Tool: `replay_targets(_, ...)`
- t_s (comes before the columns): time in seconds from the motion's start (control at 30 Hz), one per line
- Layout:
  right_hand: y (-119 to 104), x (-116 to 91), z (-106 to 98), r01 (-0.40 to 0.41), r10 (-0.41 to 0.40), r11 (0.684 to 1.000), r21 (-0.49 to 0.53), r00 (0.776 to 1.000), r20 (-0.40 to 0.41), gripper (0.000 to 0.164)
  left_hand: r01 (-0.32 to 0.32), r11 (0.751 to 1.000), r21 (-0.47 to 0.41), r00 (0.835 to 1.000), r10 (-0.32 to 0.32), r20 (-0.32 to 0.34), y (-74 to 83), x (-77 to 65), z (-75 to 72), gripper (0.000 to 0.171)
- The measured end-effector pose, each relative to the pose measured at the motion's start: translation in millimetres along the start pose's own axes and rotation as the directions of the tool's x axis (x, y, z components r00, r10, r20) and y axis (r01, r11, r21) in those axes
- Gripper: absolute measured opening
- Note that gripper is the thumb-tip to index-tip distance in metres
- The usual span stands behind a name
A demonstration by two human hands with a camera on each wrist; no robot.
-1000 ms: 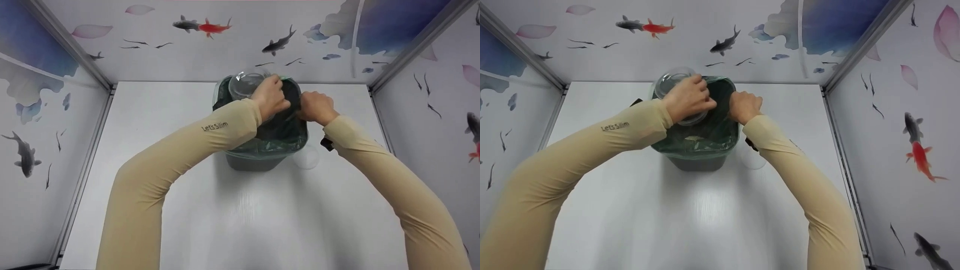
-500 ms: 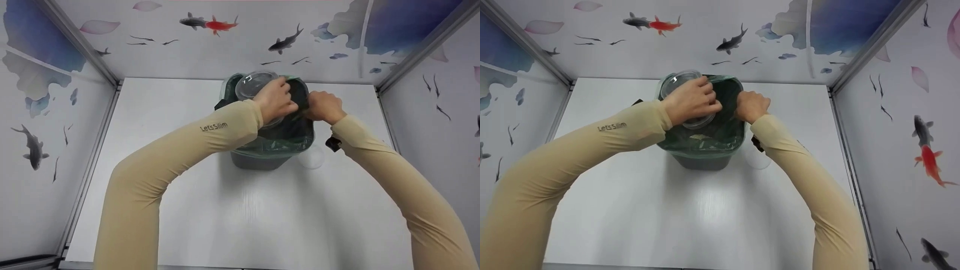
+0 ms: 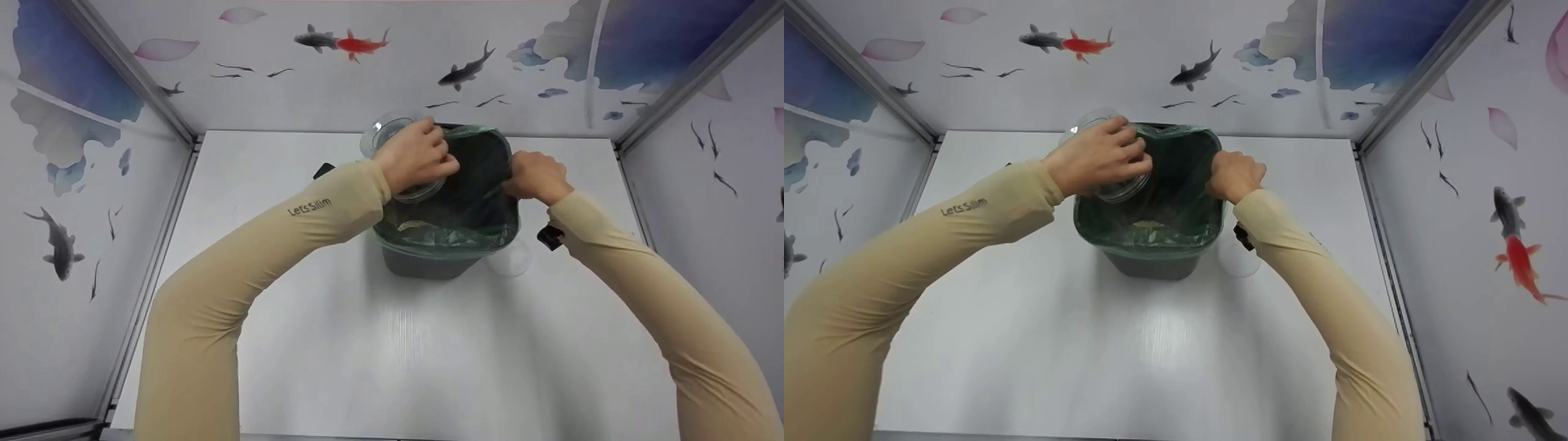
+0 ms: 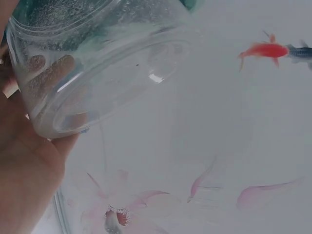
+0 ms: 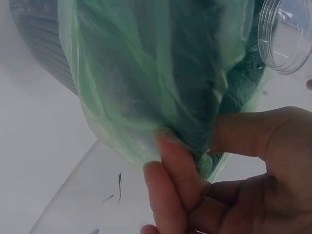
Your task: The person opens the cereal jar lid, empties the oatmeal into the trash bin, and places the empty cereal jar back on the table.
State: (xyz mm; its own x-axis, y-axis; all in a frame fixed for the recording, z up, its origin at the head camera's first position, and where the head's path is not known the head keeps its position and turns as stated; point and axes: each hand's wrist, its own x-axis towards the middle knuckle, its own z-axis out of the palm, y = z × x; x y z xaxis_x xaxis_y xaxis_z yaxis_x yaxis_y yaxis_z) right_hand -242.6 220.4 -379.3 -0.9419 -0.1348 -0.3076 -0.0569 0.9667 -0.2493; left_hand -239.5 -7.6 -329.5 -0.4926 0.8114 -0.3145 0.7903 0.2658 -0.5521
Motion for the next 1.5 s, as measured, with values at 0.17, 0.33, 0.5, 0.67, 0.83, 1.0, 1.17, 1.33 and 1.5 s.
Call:
replay_targets(0.17,4,-1,0,0.016,-0.016,1.0,0.007,1.0,-0.014,0.023,0.008,1.0,0.013,0.987,-0.006,-0.162,-6.3,-13.6,7.4,0.039)
replay_targets(0.33,12,-1,2,0.058,-0.057,0.998,0.03,0.998,-0.027,0.027,0.049,0.998,-0.038,0.933,-0.059,-0.354,-16.4,-30.8,18.0,0.058)
replay_targets(0.5,20,0,4,0.097,-0.095,0.992,0.075,0.995,-0.02,0.026,0.052,0.986,-0.161,0.906,-0.115,-0.407,-22.1,-45.2,27.7,0.06)
replay_targets(0.67,25,1,4,0.112,-0.114,0.988,0.107,0.993,0.019,0.028,0.065,0.962,-0.267,0.939,-0.15,-0.311,-25.1,-56.5,30.8,0.076)
replay_targets(0.83,27,2,1,0.136,-0.146,0.983,0.121,0.986,0.08,0.035,0.087,0.937,-0.337,0.939,-0.19,-0.288,-31.2,-66.0,34.4,0.087)
replay_targets(1.0,34,1,-1,0.196,-0.21,0.968,0.154,0.974,0.082,0.039,0.089,0.899,-0.429,0.91,-0.248,-0.332,-36.4,-74.8,41.9,0.092)
replay_targets(1.17,43,5,0,0.264,-0.274,0.945,0.193,0.962,0.022,0.044,0.128,0.857,-0.498,0.892,-0.319,-0.319,-40.3,-89.3,52.6,0.1)
replay_targets(1.33,55,4,-1,0.33,-0.329,0.92,0.212,0.943,-0.045,0.035,0.178,0.816,-0.55,0.881,-0.381,-0.28,-43.5,-106.0,64.7,0.103)
replay_targets(1.5,66,2,0,0.361,-0.35,0.909,0.207,0.933,-0.086,0.028,0.217,0.758,-0.615,0.857,-0.449,-0.252,-40.7,-117.7,78.4,0.1)
